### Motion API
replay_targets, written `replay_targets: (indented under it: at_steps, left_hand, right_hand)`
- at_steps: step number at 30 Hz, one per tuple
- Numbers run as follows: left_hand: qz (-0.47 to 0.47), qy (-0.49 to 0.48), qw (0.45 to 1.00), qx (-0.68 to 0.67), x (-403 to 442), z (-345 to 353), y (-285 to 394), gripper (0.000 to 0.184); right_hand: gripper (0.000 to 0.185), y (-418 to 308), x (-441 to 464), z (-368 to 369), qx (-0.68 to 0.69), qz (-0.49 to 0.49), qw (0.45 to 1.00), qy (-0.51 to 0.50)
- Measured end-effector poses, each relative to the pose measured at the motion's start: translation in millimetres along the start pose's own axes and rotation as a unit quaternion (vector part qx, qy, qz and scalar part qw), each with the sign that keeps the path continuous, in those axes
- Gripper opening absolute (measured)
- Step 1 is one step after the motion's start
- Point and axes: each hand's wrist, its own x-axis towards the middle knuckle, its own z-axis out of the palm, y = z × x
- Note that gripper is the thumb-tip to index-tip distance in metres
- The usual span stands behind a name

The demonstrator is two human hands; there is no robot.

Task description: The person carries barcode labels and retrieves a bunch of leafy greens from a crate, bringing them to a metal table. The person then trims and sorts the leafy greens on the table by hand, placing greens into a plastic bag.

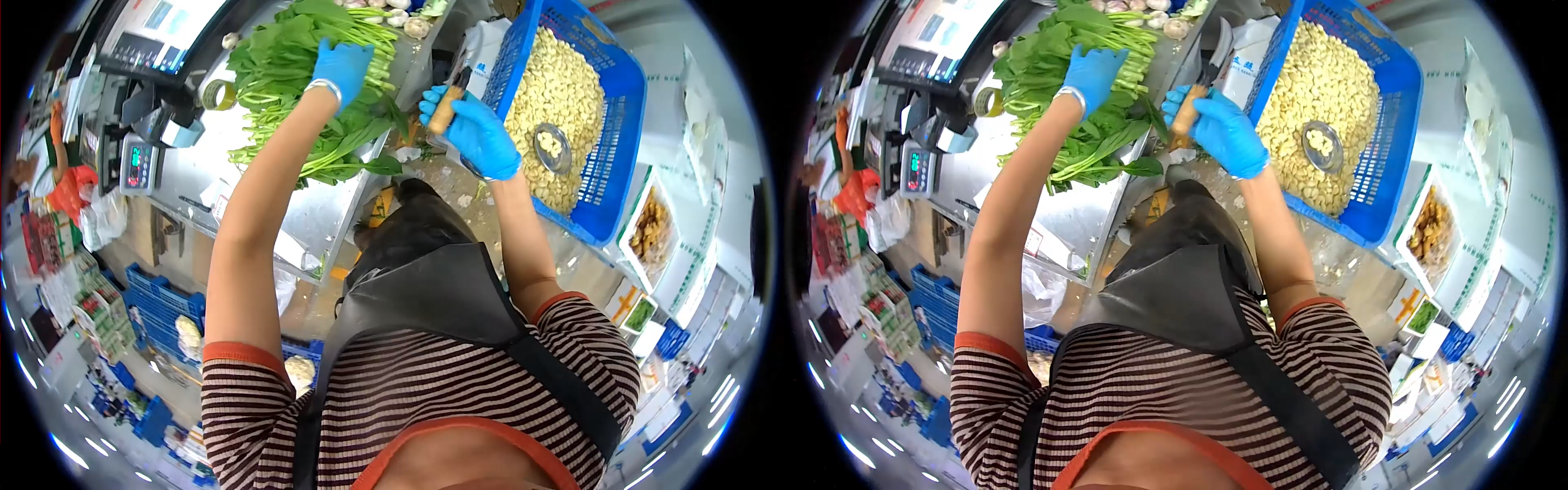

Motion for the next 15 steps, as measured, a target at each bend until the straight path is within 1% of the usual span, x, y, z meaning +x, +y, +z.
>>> replay_targets:
  at_steps: [1, 3, 4, 6, 7, 9, 10, 13, 14, 15]
  left_hand:
    - [0.000, -0.013, 1.000, -0.011, -0.3, 2.5, -1.0, 0.046]
    - [0.005, -0.039, 0.999, -0.031, -10.9, -5.2, -0.8, 0.056]
    - [-0.003, -0.027, 0.996, -0.086, -19.7, 0.6, -5.5, 0.061]
    - [-0.038, 0.013, 0.984, -0.171, -46.3, -6.1, -9.3, 0.059]
    - [-0.058, 0.033, 0.975, -0.212, -55.8, -10.8, -12.1, 0.059]
    - [-0.049, 0.105, 0.956, -0.268, -68.1, -16.1, -18.1, 0.059]
    - [-0.047, 0.143, 0.943, -0.297, -72.3, -17.3, -21.5, 0.058]
    - [-0.044, 0.166, 0.873, -0.456, -81.2, -11.5, -29.6, 0.054]
    - [-0.052, 0.144, 0.854, -0.497, -85.4, -14.1, -31.6, 0.053]
    - [-0.059, 0.144, 0.829, -0.537, -88.4, -16.2, -31.9, 0.054]
  right_hand:
    - [0.037, 8.6, 0.4, -10.6, -0.007, -0.002, 1.000, 0.004]
    - [0.031, 22.1, -1.1, -21.2, -0.064, -0.015, 0.997, 0.041]
    - [0.029, 27.2, -3.7, -21.8, -0.090, 0.000, 0.993, 0.070]
    - [0.025, 33.0, -5.2, -15.4, -0.142, 0.035, 0.982, 0.123]
    - [0.023, 34.8, -4.4, -15.3, -0.148, 0.071, 0.978, 0.131]
    - [0.022, 42.2, -2.7, -14.9, -0.160, 0.148, 0.966, 0.141]
    - [0.021, 53.0, 1.5, -16.9, -0.176, 0.135, 0.964, 0.150]
    - [0.025, 70.6, 17.7, -11.8, -0.203, 0.042, 0.973, 0.103]
    - [0.032, 60.3, 19.3, 4.7, -0.208, 0.053, 0.974, 0.074]
    - [0.033, 66.9, 26.9, 13.0, -0.193, 0.022, 0.979, 0.064]
